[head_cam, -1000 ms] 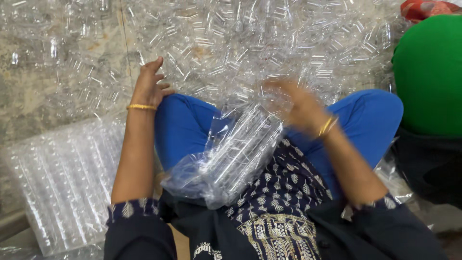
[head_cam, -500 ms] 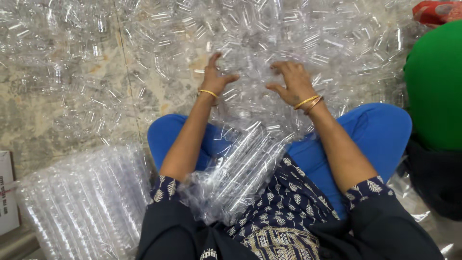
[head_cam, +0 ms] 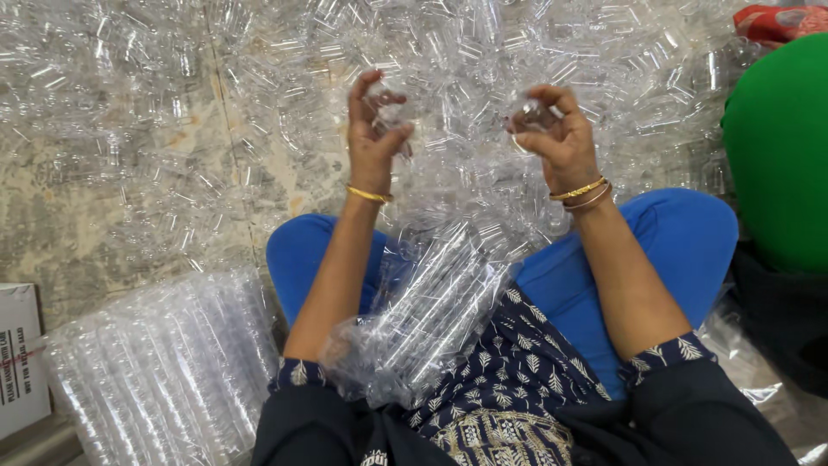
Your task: The person sits on the floor among piles of clear plastic tubes and wraps the tubes in clear plastic bubble sleeves by hand, sliding each tube into a sleeve and placing the wrapped tubes into a stack beside them.
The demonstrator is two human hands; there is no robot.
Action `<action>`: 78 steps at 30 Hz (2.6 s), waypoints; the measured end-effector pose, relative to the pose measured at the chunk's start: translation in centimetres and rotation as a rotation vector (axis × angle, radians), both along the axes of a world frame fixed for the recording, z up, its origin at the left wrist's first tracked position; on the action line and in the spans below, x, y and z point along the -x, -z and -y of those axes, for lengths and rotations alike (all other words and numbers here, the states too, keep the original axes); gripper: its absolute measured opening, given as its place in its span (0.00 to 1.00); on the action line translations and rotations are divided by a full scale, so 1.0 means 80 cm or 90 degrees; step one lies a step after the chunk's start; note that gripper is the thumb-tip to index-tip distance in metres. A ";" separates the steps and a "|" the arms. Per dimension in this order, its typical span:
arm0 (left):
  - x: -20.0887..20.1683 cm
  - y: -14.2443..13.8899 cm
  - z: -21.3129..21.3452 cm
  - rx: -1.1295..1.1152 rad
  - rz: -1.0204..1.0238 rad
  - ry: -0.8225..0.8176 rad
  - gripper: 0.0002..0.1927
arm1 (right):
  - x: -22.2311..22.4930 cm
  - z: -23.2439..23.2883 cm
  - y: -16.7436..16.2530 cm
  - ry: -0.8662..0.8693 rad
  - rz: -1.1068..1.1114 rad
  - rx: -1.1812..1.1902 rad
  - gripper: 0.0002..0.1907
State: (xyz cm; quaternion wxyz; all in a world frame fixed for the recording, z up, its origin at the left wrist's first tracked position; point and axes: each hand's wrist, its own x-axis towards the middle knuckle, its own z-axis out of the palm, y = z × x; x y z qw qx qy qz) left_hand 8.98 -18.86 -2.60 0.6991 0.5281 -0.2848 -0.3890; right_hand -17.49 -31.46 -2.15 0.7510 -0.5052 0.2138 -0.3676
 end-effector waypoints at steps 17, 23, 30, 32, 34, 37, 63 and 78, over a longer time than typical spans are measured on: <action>0.093 -0.064 -0.033 0.087 0.191 -0.132 0.43 | -0.001 -0.029 -0.006 -0.269 -0.102 -0.024 0.33; 0.130 -0.064 -0.015 0.094 0.329 -0.110 0.31 | -0.011 -0.039 -0.007 -0.396 -0.122 0.032 0.43; 0.111 -0.046 -0.012 0.038 0.361 0.049 0.28 | 0.011 -0.031 -0.013 -0.265 -0.045 -0.023 0.38; 0.080 -0.026 0.006 -0.103 0.332 0.046 0.25 | 0.018 -0.016 -0.013 -0.188 0.019 -0.049 0.33; 0.054 0.003 0.025 -0.303 0.421 0.093 0.24 | 0.025 0.000 -0.012 -0.106 0.096 -0.072 0.29; 0.049 0.053 0.036 -0.194 0.810 0.158 0.28 | 0.035 0.014 -0.008 -0.126 0.163 -0.152 0.26; 0.161 -0.053 0.040 -0.012 0.023 -0.026 0.07 | 0.009 -0.023 -0.012 -0.069 -0.024 0.078 0.26; 0.133 -0.008 0.041 0.041 -0.169 0.019 0.05 | 0.013 -0.020 -0.033 0.032 -0.224 0.475 0.23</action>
